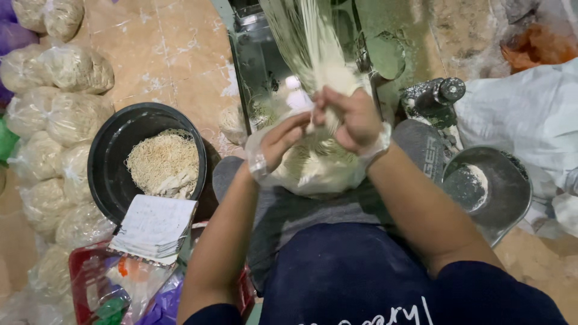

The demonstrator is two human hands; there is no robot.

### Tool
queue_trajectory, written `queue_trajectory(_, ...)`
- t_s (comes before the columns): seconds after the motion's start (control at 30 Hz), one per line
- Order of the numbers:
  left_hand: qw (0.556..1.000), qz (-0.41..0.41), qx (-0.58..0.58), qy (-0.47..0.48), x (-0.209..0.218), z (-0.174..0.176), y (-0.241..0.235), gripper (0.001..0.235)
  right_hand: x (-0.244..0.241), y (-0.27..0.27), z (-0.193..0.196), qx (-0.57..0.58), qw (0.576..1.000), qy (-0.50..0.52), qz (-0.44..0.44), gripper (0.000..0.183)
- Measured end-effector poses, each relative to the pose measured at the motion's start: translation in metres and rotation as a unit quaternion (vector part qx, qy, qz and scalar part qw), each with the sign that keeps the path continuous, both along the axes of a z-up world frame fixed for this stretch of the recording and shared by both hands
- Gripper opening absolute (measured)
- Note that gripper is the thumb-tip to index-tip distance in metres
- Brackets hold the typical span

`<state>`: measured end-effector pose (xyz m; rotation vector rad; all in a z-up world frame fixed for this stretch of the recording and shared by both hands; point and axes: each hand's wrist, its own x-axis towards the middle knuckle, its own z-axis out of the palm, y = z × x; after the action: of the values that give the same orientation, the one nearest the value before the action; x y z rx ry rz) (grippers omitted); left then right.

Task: The person sits on the floor and collects freshly extruded noodles from a machine, placing them into a clear plastic bag. They repeatedly gather bundles of noodles, arrange them inside the bag, and finally tie the bag closed.

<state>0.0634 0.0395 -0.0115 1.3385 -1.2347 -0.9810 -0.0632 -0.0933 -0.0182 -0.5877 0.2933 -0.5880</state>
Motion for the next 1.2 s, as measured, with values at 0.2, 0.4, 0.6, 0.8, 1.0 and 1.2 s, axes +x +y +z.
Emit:
queue_trajectory(0.2, 0.857, 0.201, 0.103, 0.463, -0.022, 0.005, -0.038, 0.060, 0.014, 0.040, 0.047, -0.101, 0.989, 0.038, 0.099, 0.007)
queue_trajectory(0.4, 0.859, -0.030, -0.112, 0.499, -0.021, 0.023, -0.043, 0.073, -0.001, 0.042, 0.068, -0.203, 0.968, 0.117, 0.091, 0.017)
queue_trajectory(0.6, 0.798, 0.023, -0.189, 0.571, 0.004, 0.002, -0.061, 0.056, -0.027, 0.038, 0.051, -0.273, 0.931, 0.189, 0.149, 0.024)
queue_trajectory(0.8, 0.756, 0.170, -0.190, 0.603, 0.033, -0.010, -0.063, 0.044, -0.064, 0.006, 0.022, -0.489, 0.778, 0.327, 0.220, 0.020)
queue_trajectory(1.0, 0.790, 0.199, -0.091, 0.573, 0.019, 0.007, -0.048, 0.027, -0.092, -0.016, -0.026, -0.641, 0.645, 0.380, 0.170, 0.044)
queue_trajectory(1.2, 0.902, 0.043, 0.041, 0.427, 0.008, -0.001, -0.019, 0.018, -0.099, -0.036, -0.050, -0.669, 0.568, 0.428, 0.213, 0.031)
